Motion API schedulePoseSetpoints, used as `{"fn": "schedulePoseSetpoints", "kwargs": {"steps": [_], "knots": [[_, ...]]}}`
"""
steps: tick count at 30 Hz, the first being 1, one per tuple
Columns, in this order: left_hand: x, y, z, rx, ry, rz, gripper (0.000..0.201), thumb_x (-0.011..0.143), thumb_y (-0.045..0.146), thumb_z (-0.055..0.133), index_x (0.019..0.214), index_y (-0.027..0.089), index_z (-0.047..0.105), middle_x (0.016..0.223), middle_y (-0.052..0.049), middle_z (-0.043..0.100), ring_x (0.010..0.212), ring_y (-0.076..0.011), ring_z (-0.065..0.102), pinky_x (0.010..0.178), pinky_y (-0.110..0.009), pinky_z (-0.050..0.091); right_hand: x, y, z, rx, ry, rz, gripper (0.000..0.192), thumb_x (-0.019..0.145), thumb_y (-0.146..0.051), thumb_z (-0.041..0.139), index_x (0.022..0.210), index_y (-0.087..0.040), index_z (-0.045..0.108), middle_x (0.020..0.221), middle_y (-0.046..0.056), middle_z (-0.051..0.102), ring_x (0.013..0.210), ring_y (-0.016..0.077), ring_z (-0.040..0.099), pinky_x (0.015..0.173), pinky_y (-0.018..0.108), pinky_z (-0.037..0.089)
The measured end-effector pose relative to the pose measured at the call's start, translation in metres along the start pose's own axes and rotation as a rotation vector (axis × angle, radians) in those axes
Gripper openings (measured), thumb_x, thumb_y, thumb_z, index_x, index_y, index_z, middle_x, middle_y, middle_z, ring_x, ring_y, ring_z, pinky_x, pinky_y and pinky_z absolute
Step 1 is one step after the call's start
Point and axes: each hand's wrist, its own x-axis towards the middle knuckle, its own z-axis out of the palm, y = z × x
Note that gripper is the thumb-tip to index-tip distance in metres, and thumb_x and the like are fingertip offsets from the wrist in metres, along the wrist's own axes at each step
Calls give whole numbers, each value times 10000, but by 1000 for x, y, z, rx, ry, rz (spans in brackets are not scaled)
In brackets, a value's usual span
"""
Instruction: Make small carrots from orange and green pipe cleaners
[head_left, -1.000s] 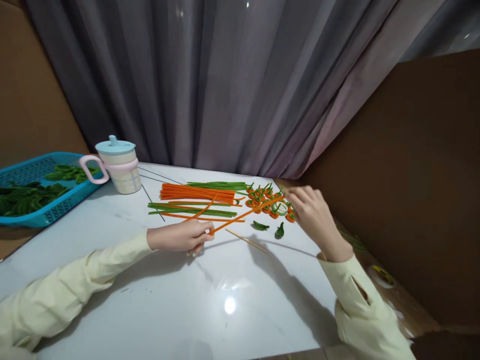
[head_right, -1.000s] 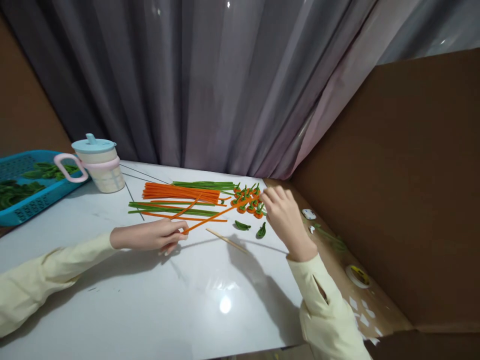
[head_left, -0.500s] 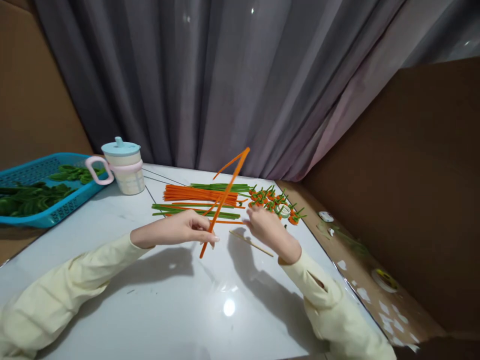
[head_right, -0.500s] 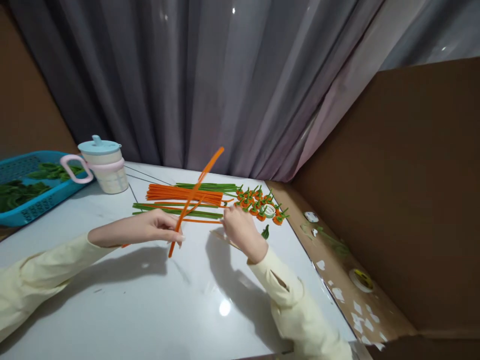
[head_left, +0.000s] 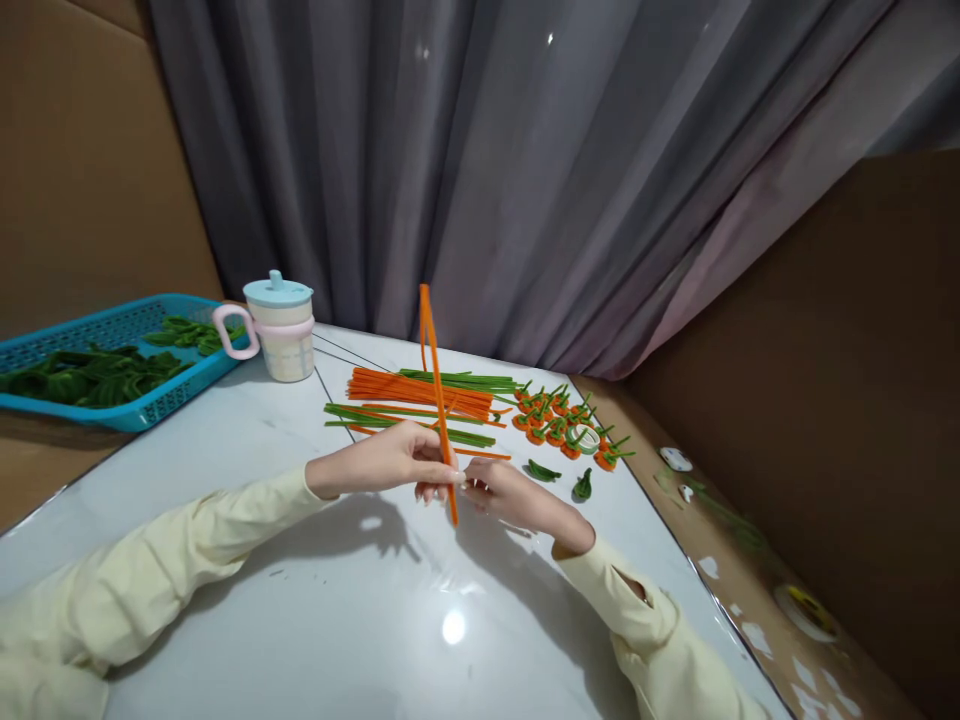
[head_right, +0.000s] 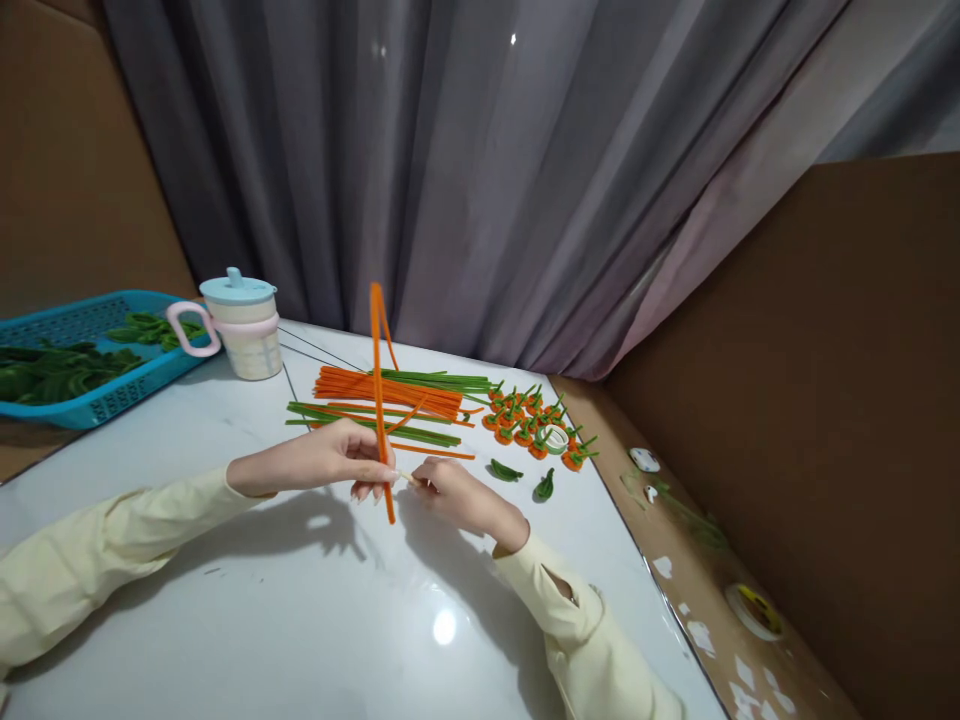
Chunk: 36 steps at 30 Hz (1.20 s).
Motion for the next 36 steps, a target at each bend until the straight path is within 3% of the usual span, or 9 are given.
{"fn": "schedulePoseSetpoints", "kwargs": {"steps": [5,8,12,21,36], "knots": [[-1,4,1,141,178,70,332,863,445,504,748,138,556,628,23,536,528,-84,447,494,-199,352,-7,-25,-33,90,-98,-167,175,840,-35,484,781,-135,616,746,2,540,650,95,487,620,190,380],[-1,4,3,165,181,68,316,886,428,464,759,146,529,635,26,529,523,-85,440,499,-203,356,-12,-35,-42,54,-92,-191,140,877,-99,496,830,-127,625,787,20,516,680,110,466,642,213,378],[-2,5,5,100,161,66,253,892,384,456,788,159,508,655,25,531,572,-103,492,531,-210,393,-14,-46,-40,97,-76,-162,208,890,-246,545,739,-119,614,755,19,518,646,104,447,622,213,371],[-9,15,6,186,270,96,280,902,402,433,767,163,493,636,30,500,577,-100,464,537,-212,365,-15,-44,-41,219,72,-179,306,884,-211,549,589,-137,517,608,-41,385,556,82,357,555,212,300],[-14,13,9,201,288,108,234,886,347,450,786,155,538,642,17,535,579,-108,502,525,-209,385,-16,-50,-42,191,129,-78,299,807,-217,653,545,-137,535,585,-52,399,529,66,371,523,196,281]]}}
